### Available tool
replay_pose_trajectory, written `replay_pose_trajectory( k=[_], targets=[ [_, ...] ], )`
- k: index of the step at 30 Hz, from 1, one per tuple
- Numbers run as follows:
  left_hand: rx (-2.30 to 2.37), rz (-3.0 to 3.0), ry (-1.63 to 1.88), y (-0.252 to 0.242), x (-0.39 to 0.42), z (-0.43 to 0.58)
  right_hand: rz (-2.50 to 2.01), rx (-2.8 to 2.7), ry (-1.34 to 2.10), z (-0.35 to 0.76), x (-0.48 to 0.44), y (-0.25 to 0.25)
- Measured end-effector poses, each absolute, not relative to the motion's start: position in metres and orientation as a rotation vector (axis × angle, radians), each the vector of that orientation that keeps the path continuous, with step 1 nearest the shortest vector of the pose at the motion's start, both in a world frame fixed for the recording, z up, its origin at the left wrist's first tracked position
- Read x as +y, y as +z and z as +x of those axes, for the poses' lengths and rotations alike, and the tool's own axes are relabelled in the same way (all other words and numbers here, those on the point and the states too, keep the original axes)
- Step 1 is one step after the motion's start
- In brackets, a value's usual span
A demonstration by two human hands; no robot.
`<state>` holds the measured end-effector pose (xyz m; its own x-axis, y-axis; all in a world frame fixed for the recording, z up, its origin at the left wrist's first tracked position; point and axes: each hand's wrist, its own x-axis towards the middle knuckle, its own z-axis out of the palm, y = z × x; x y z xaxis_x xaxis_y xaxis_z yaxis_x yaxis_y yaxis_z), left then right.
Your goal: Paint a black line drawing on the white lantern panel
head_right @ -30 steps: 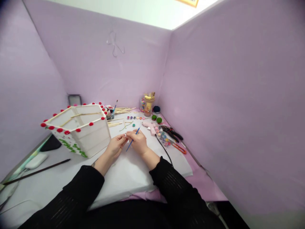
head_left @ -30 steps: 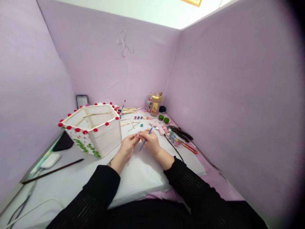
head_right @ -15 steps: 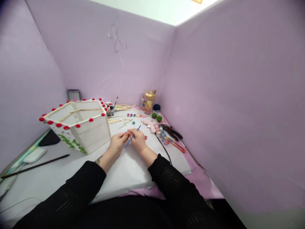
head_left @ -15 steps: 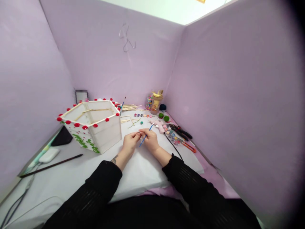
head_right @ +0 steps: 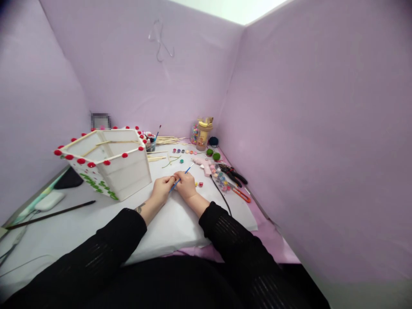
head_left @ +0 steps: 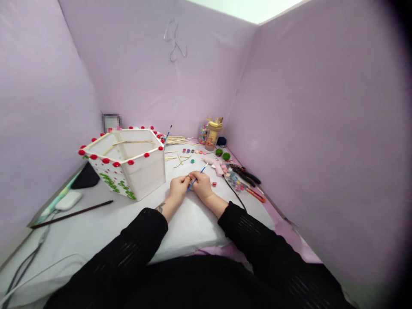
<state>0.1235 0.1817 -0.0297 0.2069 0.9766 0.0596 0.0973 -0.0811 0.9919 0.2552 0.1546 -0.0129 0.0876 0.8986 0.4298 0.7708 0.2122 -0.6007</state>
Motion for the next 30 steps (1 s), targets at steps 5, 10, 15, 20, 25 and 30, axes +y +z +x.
replay_pose_trajectory(
  k=[5,10,15,20,25,30],
  targets=[
    [1.149,1.456,1.024,-0.032,0.181,0.124,-1.635,-1.706,0.219,0.254,0.156,-0.014],
    [1.173,1.478,1.005,-0.030,0.180,0.123,-1.665,-1.712,0.216,0.253,0.155,-0.013],
    [1.188,1.489,0.999,-0.026,0.179,0.124,-1.698,-1.708,0.212,0.252,0.155,-0.012],
    [1.195,1.474,1.006,-0.022,0.177,0.125,-1.729,-1.710,0.217,0.250,0.156,-0.011],
    [1.191,1.457,0.998,-0.019,0.174,0.125,-1.756,-1.717,0.227,0.251,0.156,-0.009],
    [1.185,1.445,0.999,-0.016,0.172,0.126,-1.780,-1.716,0.235,0.252,0.155,-0.007]
  ],
)
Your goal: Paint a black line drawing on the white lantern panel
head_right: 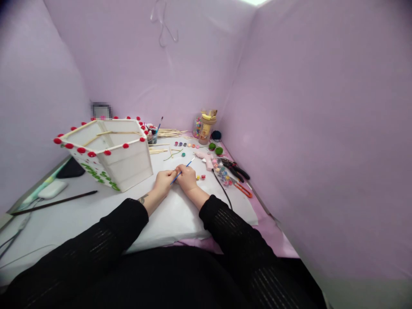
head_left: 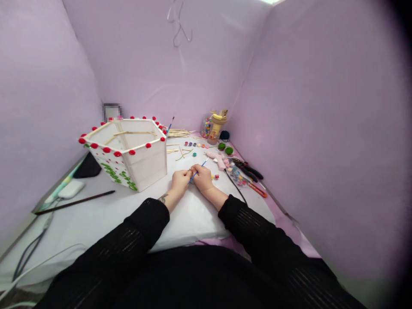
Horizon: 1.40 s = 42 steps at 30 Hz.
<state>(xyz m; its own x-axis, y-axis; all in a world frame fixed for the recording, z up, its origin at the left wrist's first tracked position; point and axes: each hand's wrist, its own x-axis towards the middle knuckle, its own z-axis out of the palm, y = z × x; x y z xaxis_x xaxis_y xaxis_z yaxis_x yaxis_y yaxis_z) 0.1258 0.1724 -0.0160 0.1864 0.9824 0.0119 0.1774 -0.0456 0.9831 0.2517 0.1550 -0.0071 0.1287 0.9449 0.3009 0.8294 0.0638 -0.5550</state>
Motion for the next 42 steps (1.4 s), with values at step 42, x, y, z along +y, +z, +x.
replay_pose_trajectory(
  k=[42],
  targets=[
    [1.212,1.696,0.971,-0.0111,0.1741,0.1276,-1.688,-1.543,0.333,0.2575,0.1481,0.0030]
  ],
)
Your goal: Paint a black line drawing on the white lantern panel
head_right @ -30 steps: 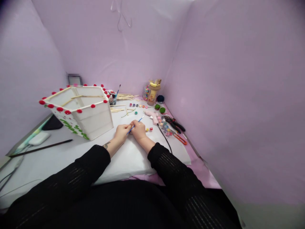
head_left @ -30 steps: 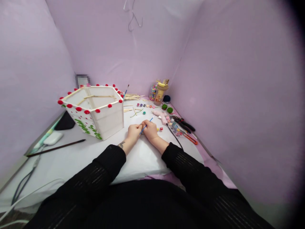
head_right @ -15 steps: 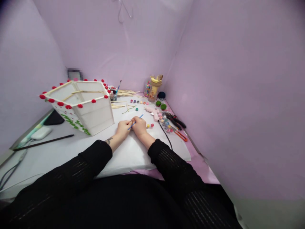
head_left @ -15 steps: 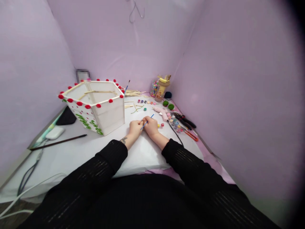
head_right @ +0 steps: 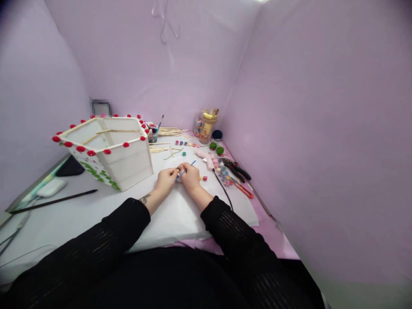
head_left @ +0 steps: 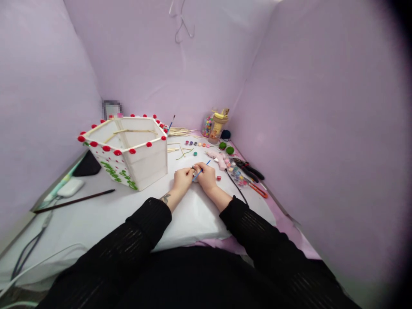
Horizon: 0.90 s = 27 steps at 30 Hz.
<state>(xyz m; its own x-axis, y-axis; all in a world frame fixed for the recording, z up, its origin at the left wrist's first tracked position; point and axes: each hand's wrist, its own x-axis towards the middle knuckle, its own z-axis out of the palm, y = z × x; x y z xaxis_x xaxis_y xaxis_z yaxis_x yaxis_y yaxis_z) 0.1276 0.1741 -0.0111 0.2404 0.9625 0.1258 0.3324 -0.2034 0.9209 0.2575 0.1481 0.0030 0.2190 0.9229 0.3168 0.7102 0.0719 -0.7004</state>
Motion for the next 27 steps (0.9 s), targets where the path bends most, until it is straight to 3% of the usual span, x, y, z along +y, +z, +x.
replay_pose_trajectory(
  k=[15,27],
  targets=[
    [1.048,1.740,1.050,-0.006,0.173,0.125,-1.656,-1.518,0.441,0.269,0.157,0.013],
    [0.847,1.692,1.059,-0.009,0.187,0.112,-1.566,-1.687,1.051,0.304,0.212,0.063]
  ],
)
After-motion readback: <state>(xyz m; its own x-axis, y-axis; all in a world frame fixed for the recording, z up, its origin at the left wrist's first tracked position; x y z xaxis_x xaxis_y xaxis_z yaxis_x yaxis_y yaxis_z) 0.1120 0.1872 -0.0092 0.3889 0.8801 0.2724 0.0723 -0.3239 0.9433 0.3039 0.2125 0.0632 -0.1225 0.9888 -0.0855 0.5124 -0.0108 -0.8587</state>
